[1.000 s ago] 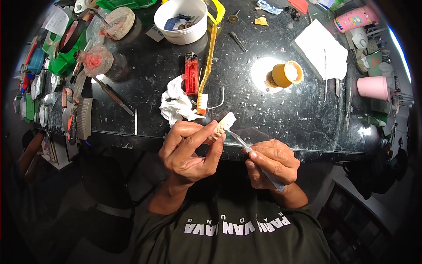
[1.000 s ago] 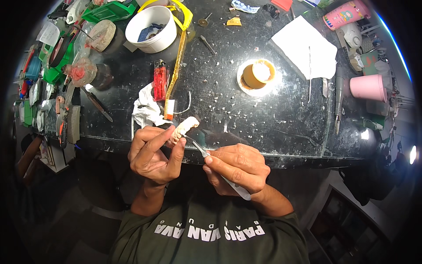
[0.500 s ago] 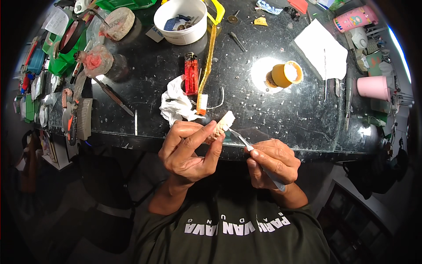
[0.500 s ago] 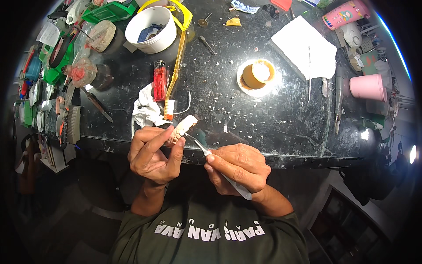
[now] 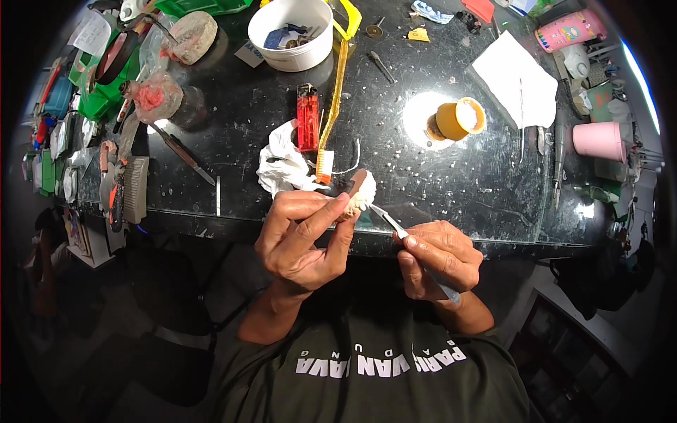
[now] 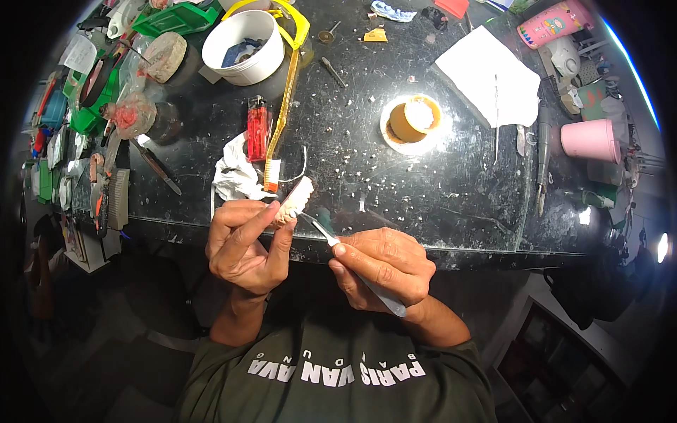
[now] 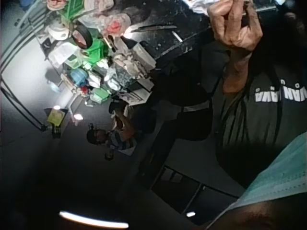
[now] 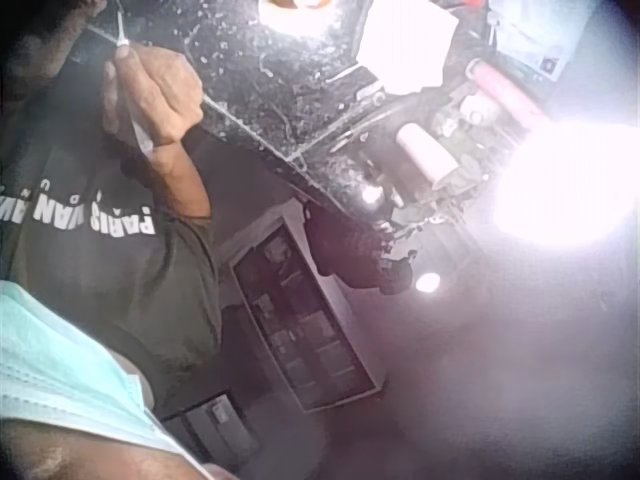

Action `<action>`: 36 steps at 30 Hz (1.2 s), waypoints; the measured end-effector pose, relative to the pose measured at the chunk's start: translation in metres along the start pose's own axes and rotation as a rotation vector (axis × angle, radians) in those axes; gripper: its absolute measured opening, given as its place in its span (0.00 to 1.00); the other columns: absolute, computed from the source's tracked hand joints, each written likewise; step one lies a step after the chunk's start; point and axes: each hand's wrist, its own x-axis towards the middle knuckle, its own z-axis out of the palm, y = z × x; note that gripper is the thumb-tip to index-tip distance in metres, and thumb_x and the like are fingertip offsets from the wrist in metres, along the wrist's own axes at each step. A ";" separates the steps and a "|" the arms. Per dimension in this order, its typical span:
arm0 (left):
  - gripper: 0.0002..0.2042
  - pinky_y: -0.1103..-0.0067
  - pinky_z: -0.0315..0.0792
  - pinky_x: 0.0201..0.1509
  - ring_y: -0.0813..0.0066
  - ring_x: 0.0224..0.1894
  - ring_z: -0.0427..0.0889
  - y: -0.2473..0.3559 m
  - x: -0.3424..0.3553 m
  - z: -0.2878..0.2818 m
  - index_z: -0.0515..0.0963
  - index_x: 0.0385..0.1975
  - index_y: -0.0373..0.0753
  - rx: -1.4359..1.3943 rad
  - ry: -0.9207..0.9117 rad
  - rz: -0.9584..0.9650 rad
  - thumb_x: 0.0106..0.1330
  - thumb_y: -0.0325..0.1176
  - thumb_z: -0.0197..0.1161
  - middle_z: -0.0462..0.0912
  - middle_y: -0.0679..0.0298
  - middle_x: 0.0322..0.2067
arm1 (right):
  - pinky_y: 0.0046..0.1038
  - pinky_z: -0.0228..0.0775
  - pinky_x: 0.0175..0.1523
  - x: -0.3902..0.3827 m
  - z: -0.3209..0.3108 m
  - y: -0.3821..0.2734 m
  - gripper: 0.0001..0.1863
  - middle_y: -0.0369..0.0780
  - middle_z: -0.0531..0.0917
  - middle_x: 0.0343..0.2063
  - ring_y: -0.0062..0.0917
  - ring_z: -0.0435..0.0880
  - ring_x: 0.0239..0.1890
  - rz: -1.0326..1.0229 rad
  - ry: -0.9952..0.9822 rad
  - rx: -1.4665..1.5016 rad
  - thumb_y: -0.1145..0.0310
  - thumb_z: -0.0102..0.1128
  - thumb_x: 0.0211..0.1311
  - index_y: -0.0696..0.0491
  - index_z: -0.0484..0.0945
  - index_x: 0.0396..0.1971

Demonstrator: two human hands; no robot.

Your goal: The person refines a dental model by carving around the artificial teeth using a metal tool, periodically dipping the tool into a container on the workbench, and turning the model by hand.

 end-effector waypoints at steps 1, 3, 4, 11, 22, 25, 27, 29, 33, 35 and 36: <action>0.18 0.78 0.79 0.37 0.70 0.35 0.84 0.000 0.000 0.000 0.87 0.43 0.31 0.001 -0.003 0.002 0.50 0.14 0.76 0.80 0.62 0.34 | 0.27 0.82 0.32 0.000 0.000 0.000 0.15 0.44 0.90 0.30 0.30 0.90 0.29 -0.001 -0.002 0.005 0.83 0.75 0.50 0.61 0.88 0.40; 0.19 0.79 0.79 0.36 0.72 0.35 0.83 0.000 -0.001 0.002 0.88 0.44 0.34 -0.003 0.011 -0.010 0.50 0.16 0.77 0.80 0.64 0.33 | 0.27 0.82 0.32 -0.001 0.000 0.000 0.15 0.44 0.90 0.30 0.30 0.90 0.29 -0.002 -0.003 0.010 0.83 0.75 0.50 0.61 0.88 0.40; 0.19 0.80 0.79 0.35 0.74 0.35 0.82 0.000 -0.001 0.002 0.88 0.45 0.37 -0.006 0.025 -0.022 0.51 0.18 0.78 0.79 0.67 0.32 | 0.26 0.82 0.32 -0.002 0.000 0.000 0.15 0.45 0.90 0.30 0.30 0.90 0.29 -0.001 -0.004 0.009 0.83 0.75 0.50 0.61 0.88 0.40; 0.18 0.80 0.78 0.36 0.72 0.34 0.84 0.000 0.000 0.000 0.87 0.43 0.31 -0.006 0.003 0.002 0.51 0.14 0.76 0.80 0.62 0.34 | 0.27 0.82 0.32 -0.001 0.000 0.000 0.14 0.44 0.89 0.28 0.31 0.90 0.28 -0.006 -0.001 0.014 0.84 0.74 0.52 0.62 0.87 0.40; 0.14 0.85 0.72 0.31 0.81 0.28 0.78 0.007 0.002 -0.001 0.88 0.44 0.28 -0.049 0.002 -0.169 0.56 0.20 0.74 0.80 0.64 0.29 | 0.27 0.80 0.32 -0.007 -0.002 0.001 0.10 0.46 0.88 0.27 0.30 0.88 0.27 0.019 0.108 -0.006 0.82 0.68 0.60 0.64 0.84 0.42; 0.14 0.85 0.71 0.31 0.82 0.27 0.78 0.007 0.002 -0.001 0.88 0.44 0.29 -0.042 0.000 -0.181 0.56 0.21 0.74 0.81 0.64 0.29 | 0.27 0.80 0.33 -0.008 -0.004 0.000 0.10 0.47 0.88 0.27 0.30 0.88 0.27 0.033 0.114 -0.006 0.83 0.67 0.60 0.64 0.83 0.42; 0.14 0.85 0.71 0.31 0.82 0.27 0.78 0.008 0.002 -0.002 0.88 0.44 0.29 -0.039 -0.003 -0.186 0.56 0.21 0.74 0.81 0.64 0.29 | 0.27 0.80 0.33 -0.009 -0.005 -0.001 0.09 0.47 0.88 0.27 0.30 0.88 0.27 0.066 0.118 -0.013 0.83 0.67 0.61 0.65 0.83 0.42; 0.14 0.85 0.71 0.31 0.82 0.27 0.78 0.008 0.002 -0.001 0.88 0.44 0.29 -0.041 -0.006 -0.189 0.56 0.22 0.74 0.81 0.64 0.29 | 0.27 0.79 0.32 -0.007 -0.008 -0.001 0.09 0.47 0.88 0.27 0.31 0.88 0.26 0.065 0.151 -0.018 0.83 0.66 0.62 0.65 0.82 0.41; 0.14 0.85 0.71 0.31 0.82 0.27 0.77 0.008 0.003 0.001 0.88 0.44 0.29 -0.048 0.003 -0.174 0.56 0.21 0.74 0.81 0.63 0.29 | 0.27 0.79 0.34 0.014 -0.026 0.003 0.06 0.48 0.87 0.28 0.30 0.88 0.28 0.048 0.192 -0.122 0.84 0.64 0.64 0.67 0.82 0.40; 0.14 0.85 0.71 0.31 0.81 0.27 0.78 0.009 0.004 0.003 0.87 0.44 0.29 -0.060 0.009 -0.160 0.56 0.21 0.74 0.81 0.63 0.29 | 0.25 0.75 0.34 0.027 -0.039 0.009 0.07 0.46 0.87 0.27 0.27 0.85 0.27 0.121 0.234 -0.265 0.85 0.64 0.63 0.67 0.83 0.40; 0.14 0.85 0.71 0.31 0.81 0.27 0.78 0.007 0.003 0.004 0.87 0.43 0.28 -0.039 0.016 -0.131 0.56 0.21 0.74 0.81 0.63 0.29 | 0.25 0.75 0.34 0.033 -0.044 0.014 0.06 0.46 0.87 0.27 0.26 0.84 0.26 0.150 0.264 -0.317 0.85 0.65 0.62 0.66 0.84 0.39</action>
